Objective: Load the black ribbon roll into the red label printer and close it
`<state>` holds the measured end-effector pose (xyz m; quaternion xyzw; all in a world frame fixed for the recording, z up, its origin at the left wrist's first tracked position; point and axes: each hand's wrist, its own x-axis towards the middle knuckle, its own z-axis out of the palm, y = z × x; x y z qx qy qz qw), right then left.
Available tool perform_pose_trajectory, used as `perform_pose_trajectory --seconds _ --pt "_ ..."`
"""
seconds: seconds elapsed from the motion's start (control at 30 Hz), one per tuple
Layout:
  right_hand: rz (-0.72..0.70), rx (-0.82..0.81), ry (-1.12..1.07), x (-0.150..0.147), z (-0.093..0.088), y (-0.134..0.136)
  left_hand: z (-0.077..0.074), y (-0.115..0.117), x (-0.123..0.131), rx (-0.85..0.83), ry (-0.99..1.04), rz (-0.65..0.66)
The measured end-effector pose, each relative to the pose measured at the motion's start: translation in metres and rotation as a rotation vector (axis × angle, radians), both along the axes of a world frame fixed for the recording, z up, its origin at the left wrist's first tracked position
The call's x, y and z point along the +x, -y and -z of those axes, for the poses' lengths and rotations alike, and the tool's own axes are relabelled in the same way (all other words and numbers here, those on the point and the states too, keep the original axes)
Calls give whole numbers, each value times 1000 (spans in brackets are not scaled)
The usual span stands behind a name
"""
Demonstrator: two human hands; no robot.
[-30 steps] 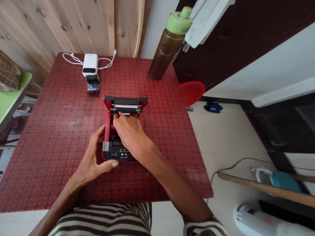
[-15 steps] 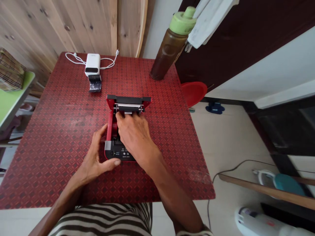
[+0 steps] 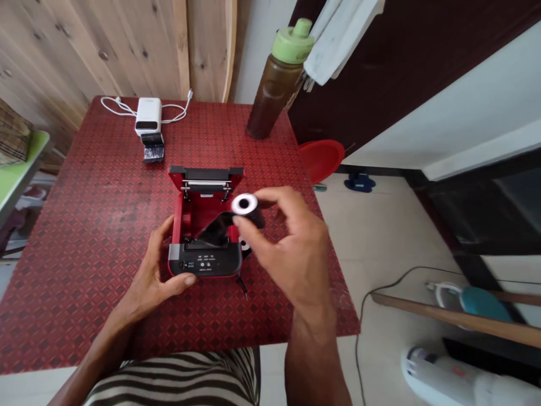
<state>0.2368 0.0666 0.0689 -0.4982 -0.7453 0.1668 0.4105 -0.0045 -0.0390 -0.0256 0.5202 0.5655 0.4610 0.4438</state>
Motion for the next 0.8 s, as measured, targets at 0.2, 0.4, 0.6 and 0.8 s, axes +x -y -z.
perform_pose_trajectory --seconds 0.2,0.4,0.6,0.8 --pt "393 -20 -435 28 72 -57 0 0 0 -29 18 -3" --pt "300 -137 -306 6 115 -74 1 -1 -3 9 -57 -21" --pt "-45 -250 -182 -5 116 -59 2 -2 -4 14 -59 -28" --pt "-175 -311 -88 4 111 -61 1 -2 -4 9 -53 -33"
